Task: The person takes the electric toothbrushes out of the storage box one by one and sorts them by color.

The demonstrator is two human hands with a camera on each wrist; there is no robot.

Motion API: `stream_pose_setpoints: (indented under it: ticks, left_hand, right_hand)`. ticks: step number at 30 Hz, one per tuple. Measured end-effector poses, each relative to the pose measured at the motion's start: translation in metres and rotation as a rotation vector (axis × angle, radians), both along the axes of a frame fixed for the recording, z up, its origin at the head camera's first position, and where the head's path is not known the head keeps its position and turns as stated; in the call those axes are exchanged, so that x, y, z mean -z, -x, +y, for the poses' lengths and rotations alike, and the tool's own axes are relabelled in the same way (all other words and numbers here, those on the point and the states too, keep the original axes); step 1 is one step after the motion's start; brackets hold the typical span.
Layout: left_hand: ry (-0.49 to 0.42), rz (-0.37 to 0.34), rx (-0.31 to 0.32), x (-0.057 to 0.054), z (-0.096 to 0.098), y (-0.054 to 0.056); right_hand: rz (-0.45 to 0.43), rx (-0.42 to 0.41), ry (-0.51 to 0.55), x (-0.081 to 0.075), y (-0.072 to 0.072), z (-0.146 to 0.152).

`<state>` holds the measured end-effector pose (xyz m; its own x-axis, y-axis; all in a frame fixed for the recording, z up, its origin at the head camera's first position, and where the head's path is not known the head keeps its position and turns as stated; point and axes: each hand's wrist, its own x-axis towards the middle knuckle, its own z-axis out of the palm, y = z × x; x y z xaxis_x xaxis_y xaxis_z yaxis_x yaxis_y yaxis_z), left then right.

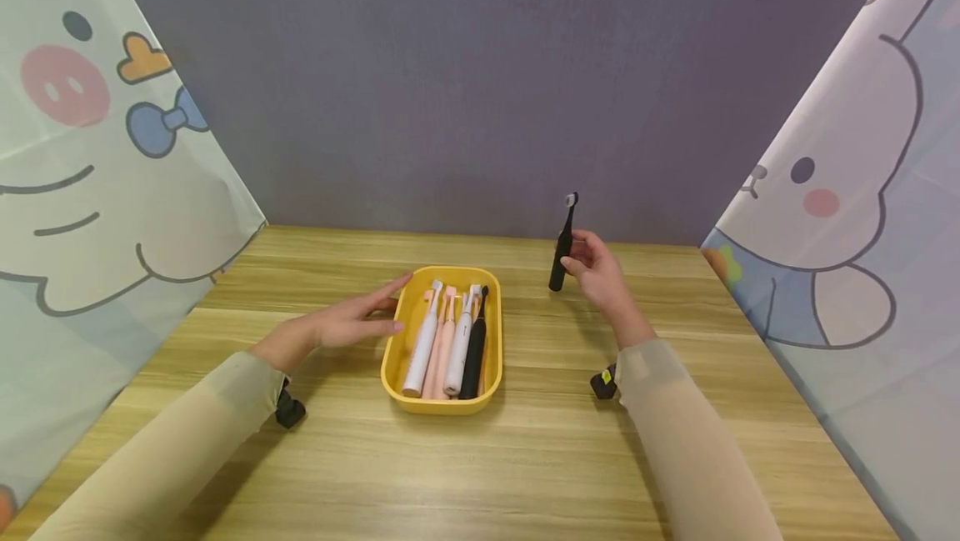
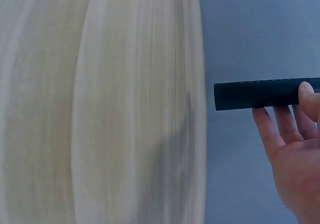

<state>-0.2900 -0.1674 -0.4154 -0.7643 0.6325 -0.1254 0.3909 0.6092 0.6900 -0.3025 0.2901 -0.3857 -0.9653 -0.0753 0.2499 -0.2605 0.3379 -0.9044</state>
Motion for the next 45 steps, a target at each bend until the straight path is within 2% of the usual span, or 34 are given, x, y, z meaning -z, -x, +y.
stream_pose_setpoints:
  ticks: [10, 19, 26, 33, 45]
  left_hand:
    - [-0.013, -0.011, 0.000, 0.000, -0.001, 0.000]
    - [-0.006, -0.005, -0.005, 0.000, -0.002, -0.001]
    - [0.001, -0.005, -0.007, -0.002, -0.001, -0.002]
    - [-0.011, -0.002, 0.001, 0.000, 0.000, -0.002]
    - [-0.016, -0.006, 0.001, 0.000, 0.000, -0.001]
  right_hand:
    - [-0.020, 0.001, 0.006, 0.008, 0.011, 0.001]
    - [-0.025, -0.028, 0.009, 0.015, 0.023, -0.013]
    - [-0.028, -0.038, -0.012, 0.019, 0.024, -0.022]
    - [-0.015, -0.036, 0.008, 0.020, 0.026, -0.033]
    - [-0.026, -0.046, 0.010, 0.021, 0.031, -0.035]
